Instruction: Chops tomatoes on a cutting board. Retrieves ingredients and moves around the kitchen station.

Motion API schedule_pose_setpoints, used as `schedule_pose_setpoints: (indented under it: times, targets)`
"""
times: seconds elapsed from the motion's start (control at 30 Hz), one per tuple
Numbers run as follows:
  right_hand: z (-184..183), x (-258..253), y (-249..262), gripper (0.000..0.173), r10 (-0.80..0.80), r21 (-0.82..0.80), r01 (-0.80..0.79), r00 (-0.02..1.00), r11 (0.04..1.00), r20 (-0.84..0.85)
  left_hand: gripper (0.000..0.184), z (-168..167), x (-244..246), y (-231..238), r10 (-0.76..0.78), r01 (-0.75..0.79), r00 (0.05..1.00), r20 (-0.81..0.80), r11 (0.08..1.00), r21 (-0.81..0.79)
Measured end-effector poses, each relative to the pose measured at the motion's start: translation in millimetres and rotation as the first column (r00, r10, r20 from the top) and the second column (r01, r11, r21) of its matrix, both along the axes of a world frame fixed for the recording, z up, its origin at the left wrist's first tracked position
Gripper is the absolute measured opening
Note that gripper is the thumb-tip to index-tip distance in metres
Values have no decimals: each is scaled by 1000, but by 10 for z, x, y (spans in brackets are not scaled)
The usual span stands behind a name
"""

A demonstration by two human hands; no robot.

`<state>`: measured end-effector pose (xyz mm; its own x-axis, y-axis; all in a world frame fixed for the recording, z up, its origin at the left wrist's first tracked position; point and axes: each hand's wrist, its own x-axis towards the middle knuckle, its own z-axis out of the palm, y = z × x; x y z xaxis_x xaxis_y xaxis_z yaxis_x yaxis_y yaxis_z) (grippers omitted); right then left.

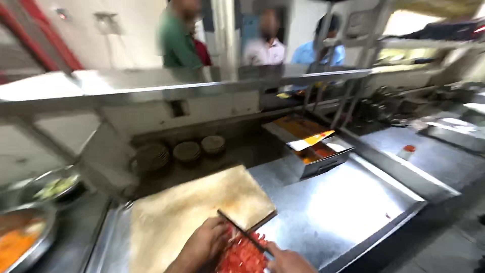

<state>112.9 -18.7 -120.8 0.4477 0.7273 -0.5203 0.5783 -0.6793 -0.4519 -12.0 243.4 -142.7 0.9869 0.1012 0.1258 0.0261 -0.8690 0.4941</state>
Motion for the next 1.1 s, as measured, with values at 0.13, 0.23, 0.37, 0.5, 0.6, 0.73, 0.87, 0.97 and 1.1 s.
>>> schedule_pose_setpoints:
  times: [0.13, 0.23, 0.37, 0.5, 0.6, 0.73, 0.87, 0.97, 1.1]
  targets:
    - [369, 50, 103, 46, 102, -124, -100, 995, 987, 7, 30, -32, 23, 47, 14, -14, 1000, -4, 999, -40]
    - [25, 60, 489, 45, 114, -93, -117, 993, 989, -38, 30, -65, 32, 15, 13, -12, 1000, 15, 998, -66]
    - [-22, 161, 633, 46, 141, -60, -145, 987, 988, -76, 27, -55, 24, 12, 20, -19, 1000, 22, 998, -55]
    - [332, 186, 304, 46, 161, -128, -166, 986, 978, -51, 26, -27, 1, 9, 42, -42, 999, -5, 996, -72]
    - [147, 146, 451, 43, 162, -108, -168, 985, 980, -67, 27, -44, -2, 3, 58, -58, 998, -3, 994, -89]
    - [15, 189, 669, 46, 185, -63, -192, 977, 979, -104, 27, -4, 19, -1, 56, -57, 998, -11, 995, -83]
    - [360, 239, 303, 46, 182, -101, -193, 977, 976, -110, 25, -71, -34, 3, 66, -63, 998, 23, 993, -97]
    - [400, 193, 280, 47, 175, -57, -185, 973, 981, -152, 22, -111, -40, -29, 97, -88, 990, 97, 991, -99]
    - [139, 109, 603, 47, 169, -25, -175, 974, 984, -151, 18, -127, -62, -57, 87, -73, 986, 145, 993, -95]
